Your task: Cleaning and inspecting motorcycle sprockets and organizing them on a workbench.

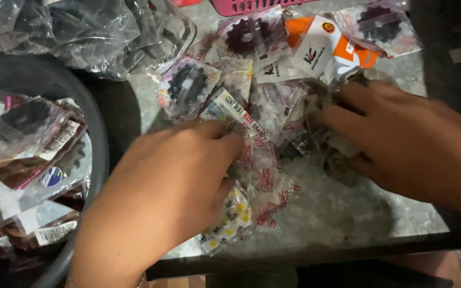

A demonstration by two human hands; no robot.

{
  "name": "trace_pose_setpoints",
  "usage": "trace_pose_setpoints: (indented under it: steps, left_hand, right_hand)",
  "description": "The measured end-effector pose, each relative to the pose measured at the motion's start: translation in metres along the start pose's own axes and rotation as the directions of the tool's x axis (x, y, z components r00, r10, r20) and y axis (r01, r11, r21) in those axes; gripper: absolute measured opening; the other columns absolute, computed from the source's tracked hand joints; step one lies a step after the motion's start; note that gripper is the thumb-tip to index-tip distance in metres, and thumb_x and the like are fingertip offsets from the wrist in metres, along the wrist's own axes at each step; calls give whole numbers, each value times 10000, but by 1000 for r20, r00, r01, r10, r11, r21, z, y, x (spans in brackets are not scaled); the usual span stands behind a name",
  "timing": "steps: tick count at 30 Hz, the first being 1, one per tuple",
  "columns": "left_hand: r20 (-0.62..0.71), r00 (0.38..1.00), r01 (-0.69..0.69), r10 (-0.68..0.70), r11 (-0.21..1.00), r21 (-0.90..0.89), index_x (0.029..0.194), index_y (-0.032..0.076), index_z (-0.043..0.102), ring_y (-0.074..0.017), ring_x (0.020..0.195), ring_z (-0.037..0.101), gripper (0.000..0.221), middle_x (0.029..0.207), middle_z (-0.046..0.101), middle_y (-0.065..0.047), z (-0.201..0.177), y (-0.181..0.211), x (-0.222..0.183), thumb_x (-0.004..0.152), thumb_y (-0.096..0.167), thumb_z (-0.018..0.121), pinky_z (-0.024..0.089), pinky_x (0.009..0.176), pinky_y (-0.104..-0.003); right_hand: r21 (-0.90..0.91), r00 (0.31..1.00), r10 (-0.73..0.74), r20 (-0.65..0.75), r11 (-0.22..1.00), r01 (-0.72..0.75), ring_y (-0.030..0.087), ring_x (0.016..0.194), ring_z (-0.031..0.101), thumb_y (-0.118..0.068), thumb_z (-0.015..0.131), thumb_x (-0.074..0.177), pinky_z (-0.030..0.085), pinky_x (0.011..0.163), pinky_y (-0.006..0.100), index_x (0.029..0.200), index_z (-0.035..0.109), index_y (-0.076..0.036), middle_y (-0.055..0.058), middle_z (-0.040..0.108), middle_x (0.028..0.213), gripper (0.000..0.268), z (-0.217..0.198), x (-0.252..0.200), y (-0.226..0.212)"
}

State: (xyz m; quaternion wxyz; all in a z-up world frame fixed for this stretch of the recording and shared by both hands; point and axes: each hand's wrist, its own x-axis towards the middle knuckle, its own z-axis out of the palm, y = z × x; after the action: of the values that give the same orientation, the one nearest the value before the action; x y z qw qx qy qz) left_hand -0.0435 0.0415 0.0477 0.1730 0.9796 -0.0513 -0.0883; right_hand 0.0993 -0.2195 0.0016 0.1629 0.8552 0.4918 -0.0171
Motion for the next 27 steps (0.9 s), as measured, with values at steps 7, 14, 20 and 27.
trace_pose_setpoints:
  steps: [7, 14, 20, 27]
  left_hand:
    - [20, 1000, 12, -15, 990, 140, 910, 81, 645, -426, 646, 663, 146, 748, 708, -128, 6, 1, -8, 767, 100, 663, 522, 673, -533]
    - [-239, 940, -265, 244, 962, -60, 923, 134, 719, -283, 864, 665, 176, 918, 699, -16, -15, 28, -25, 751, 149, 751, 512, 747, -452]
    - [-547, 751, -444, 370, 896, -3, 909, 21, 628, -372, 1008, 625, 57, 1091, 596, -171, 10, 95, -17, 907, 76, 642, 459, 816, -514]
    - [-485, 785, -448, 385, 894, -16, 1067, 3, 630, -379, 1248, 572, 215, 1284, 613, -190, 101, 93, -9, 904, 142, 631, 403, 1004, -491]
  right_hand:
    - [438, 934, 156, -322, 899, 1, 403, 983, 673, -25, 838, 583, 576, 787, 483, 1423, 598, -83, 237, 577, 1377, 876, -27, -22, -1]
    - [530, 866, 284, -412, 848, -26, 331, 1006, 653, 0, 803, 699, 532, 772, 375, 1285, 691, 20, 216, 602, 1302, 597, -19, -77, -16]
    - [544, 768, 452, -455, 823, -162, 552, 1386, 523, -89, 814, 662, 460, 1117, 554, 1169, 661, 116, 394, 467, 1586, 568, 34, -123, -29]
    - [595, 909, 331, -253, 794, -124, 324, 1441, 543, -140, 779, 531, 465, 1028, 427, 991, 646, -97, 139, 635, 1428, 481, 45, -126, -7]
